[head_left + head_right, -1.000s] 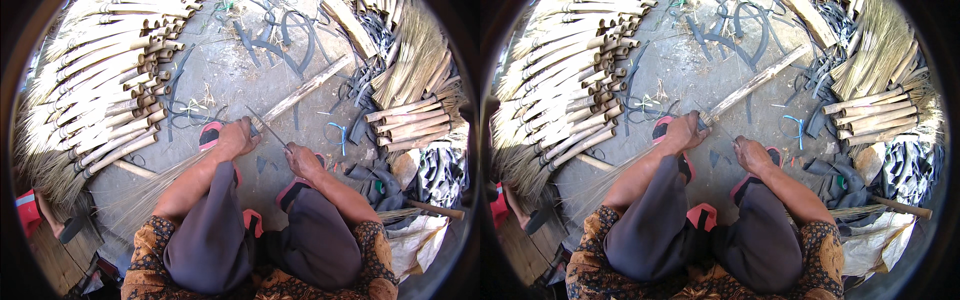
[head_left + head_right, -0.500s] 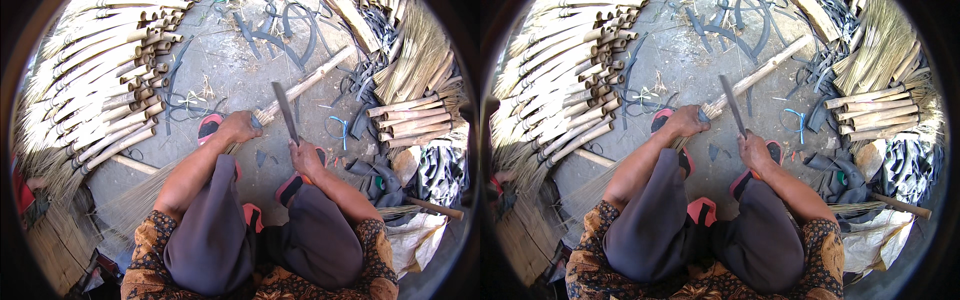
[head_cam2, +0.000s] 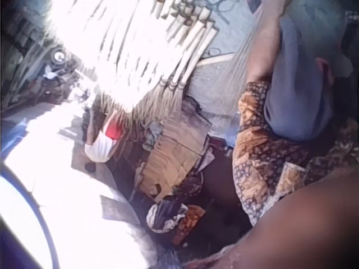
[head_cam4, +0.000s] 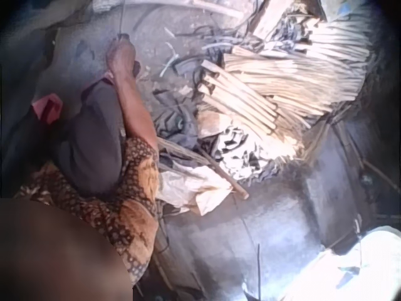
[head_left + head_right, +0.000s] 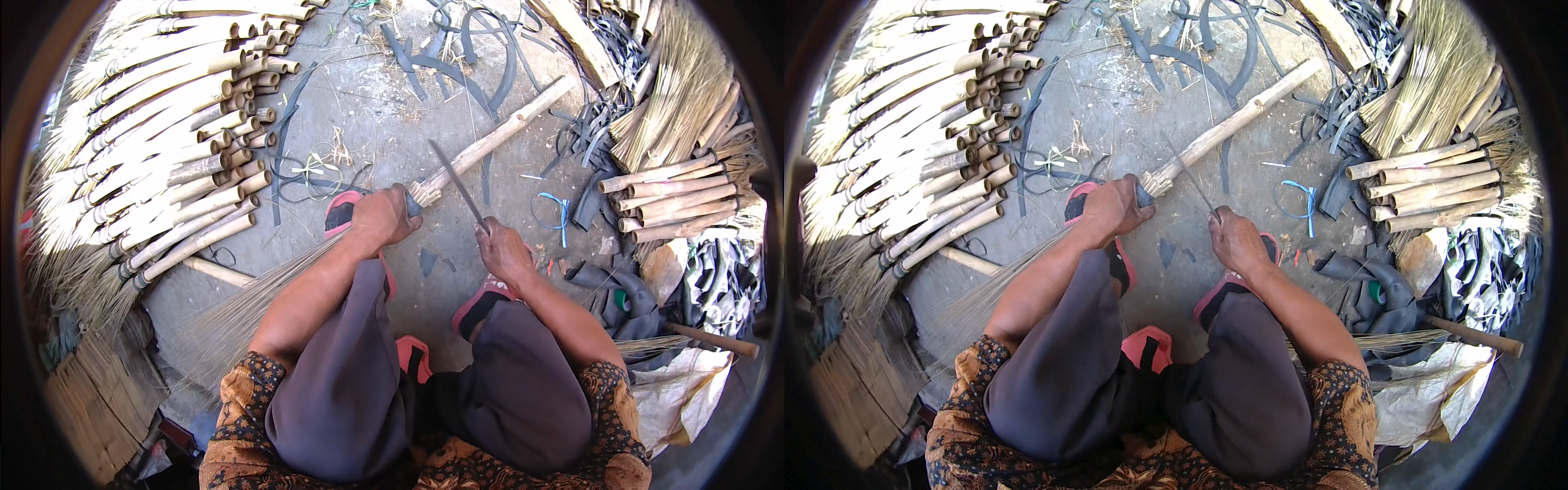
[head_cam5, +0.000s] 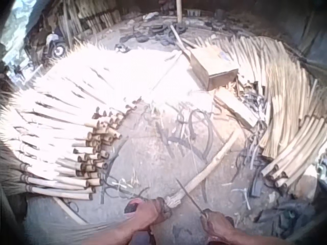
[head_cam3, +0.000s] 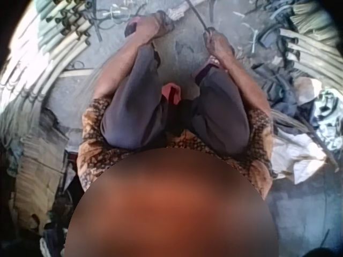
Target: The person assembles a broom by gathering dried plant fibers, aligning them into a bundle, and securing them to a wooden handle with strips of rubber. They use a knife to tighten and trim the bindings, then place the finished broom with others nearby.
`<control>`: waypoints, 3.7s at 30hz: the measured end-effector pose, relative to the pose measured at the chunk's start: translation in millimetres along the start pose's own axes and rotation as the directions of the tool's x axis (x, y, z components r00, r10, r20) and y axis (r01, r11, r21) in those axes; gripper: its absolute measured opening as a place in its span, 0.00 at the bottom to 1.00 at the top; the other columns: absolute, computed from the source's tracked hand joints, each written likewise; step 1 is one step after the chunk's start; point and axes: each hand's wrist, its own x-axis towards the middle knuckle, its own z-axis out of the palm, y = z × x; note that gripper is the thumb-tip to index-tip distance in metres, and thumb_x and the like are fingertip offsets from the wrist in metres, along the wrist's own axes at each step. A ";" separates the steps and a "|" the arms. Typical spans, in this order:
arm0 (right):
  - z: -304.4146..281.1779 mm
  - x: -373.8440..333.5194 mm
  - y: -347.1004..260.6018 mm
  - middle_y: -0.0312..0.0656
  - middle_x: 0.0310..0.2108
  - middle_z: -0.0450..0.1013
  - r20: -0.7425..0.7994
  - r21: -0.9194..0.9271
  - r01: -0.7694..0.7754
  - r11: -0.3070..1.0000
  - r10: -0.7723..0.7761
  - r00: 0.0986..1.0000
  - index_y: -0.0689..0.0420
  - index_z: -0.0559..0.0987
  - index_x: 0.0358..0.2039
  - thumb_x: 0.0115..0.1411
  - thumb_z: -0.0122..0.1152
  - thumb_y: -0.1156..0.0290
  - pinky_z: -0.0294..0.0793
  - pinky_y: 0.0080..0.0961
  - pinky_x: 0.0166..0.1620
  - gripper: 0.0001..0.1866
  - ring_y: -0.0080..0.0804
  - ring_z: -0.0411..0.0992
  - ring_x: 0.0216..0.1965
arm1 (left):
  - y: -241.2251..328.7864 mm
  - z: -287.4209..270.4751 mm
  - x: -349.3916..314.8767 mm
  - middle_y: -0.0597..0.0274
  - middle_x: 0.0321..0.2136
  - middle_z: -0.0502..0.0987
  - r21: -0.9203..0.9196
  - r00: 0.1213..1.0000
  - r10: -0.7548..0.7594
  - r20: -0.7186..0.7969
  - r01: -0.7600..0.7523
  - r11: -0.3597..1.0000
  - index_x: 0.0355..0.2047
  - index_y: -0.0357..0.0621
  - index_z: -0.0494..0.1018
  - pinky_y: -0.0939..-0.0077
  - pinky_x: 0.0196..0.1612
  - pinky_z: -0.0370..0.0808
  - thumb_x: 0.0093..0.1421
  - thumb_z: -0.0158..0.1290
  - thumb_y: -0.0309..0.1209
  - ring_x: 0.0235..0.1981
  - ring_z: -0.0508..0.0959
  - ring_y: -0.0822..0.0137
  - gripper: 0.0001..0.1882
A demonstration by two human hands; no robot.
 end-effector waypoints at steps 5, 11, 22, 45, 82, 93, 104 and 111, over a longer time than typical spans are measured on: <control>-4.7 -3.7 2.9 0.68 0.29 0.76 0.109 -0.105 0.111 0.988 -0.099 0.989 0.65 0.73 0.41 0.75 0.51 0.61 0.74 0.59 0.38 0.16 0.72 0.77 0.35 | -9.1 -5.9 16.1 0.34 0.43 0.84 -0.129 0.987 0.084 0.134 -0.067 0.989 0.48 0.32 0.79 0.49 0.51 0.81 0.52 0.67 0.52 0.47 0.85 0.39 0.35; -5.4 -2.0 -5.6 0.68 0.27 0.76 0.041 -0.027 -0.007 1.000 0.008 0.999 0.67 0.73 0.41 0.75 0.50 0.63 0.76 0.60 0.41 0.16 0.72 0.77 0.34 | -7.8 0.0 20.9 0.33 0.42 0.84 -0.114 0.984 0.043 0.171 -0.023 0.993 0.49 0.30 0.80 0.50 0.52 0.80 0.50 0.67 0.51 0.47 0.84 0.38 0.36; -8.2 0.5 -5.9 0.66 0.29 0.77 0.167 -0.164 0.154 0.974 -0.127 0.978 0.65 0.73 0.43 0.72 0.52 0.64 0.77 0.59 0.42 0.14 0.70 0.78 0.35 | -6.3 7.4 6.0 0.35 0.39 0.84 -0.010 0.998 0.008 -0.059 -0.009 1.000 0.46 0.32 0.78 0.48 0.47 0.80 0.53 0.66 0.54 0.44 0.84 0.37 0.35; -7.0 8.6 -4.0 0.66 0.29 0.76 0.138 -0.043 0.031 0.999 -0.025 0.990 0.63 0.73 0.43 0.74 0.52 0.63 0.74 0.59 0.42 0.14 0.72 0.77 0.37 | -25.4 4.6 19.4 0.33 0.39 0.84 -0.195 0.996 0.085 0.029 -0.077 0.978 0.53 0.27 0.74 0.51 0.47 0.82 0.52 0.68 0.53 0.42 0.85 0.36 0.41; -3.0 14.5 -2.9 0.68 0.30 0.78 0.116 -0.146 0.141 0.979 -0.124 0.985 0.66 0.75 0.38 0.71 0.52 0.65 0.77 0.60 0.41 0.14 0.71 0.79 0.37 | -31.1 14.7 2.5 0.35 0.51 0.75 -0.124 0.995 0.057 -0.077 -0.066 0.990 0.58 0.30 0.66 0.48 0.48 0.82 0.62 0.63 0.52 0.47 0.83 0.38 0.39; 0.7 10.5 6.1 0.67 0.32 0.78 0.073 -0.116 0.104 0.988 -0.096 0.993 0.66 0.76 0.42 0.73 0.53 0.65 0.76 0.59 0.42 0.14 0.70 0.78 0.37 | -33.0 5.7 9.8 0.37 0.48 0.82 -0.174 0.997 -0.036 -0.072 0.023 0.984 0.51 0.33 0.75 0.48 0.52 0.80 0.58 0.65 0.57 0.52 0.83 0.41 0.37; -8.1 15.4 -0.5 0.65 0.29 0.77 0.129 -0.200 0.183 0.963 -0.159 0.979 0.65 0.73 0.41 0.74 0.50 0.62 0.76 0.60 0.42 0.16 0.70 0.78 0.35 | -21.3 -14.9 -4.2 0.35 0.43 0.81 -0.163 1.000 0.021 -0.015 -0.024 0.986 0.48 0.31 0.72 0.45 0.49 0.79 0.62 0.62 0.57 0.47 0.83 0.36 0.36; -6.8 9.9 -9.5 0.66 0.28 0.77 0.194 -0.150 0.156 0.976 -0.125 0.973 0.66 0.73 0.43 0.72 0.52 0.65 0.76 0.60 0.41 0.14 0.71 0.78 0.35 | -11.9 22.6 -10.9 0.36 0.42 0.79 0.035 0.955 0.066 -0.289 -0.058 0.998 0.50 0.31 0.70 0.50 0.48 0.82 0.65 0.61 0.53 0.46 0.84 0.40 0.33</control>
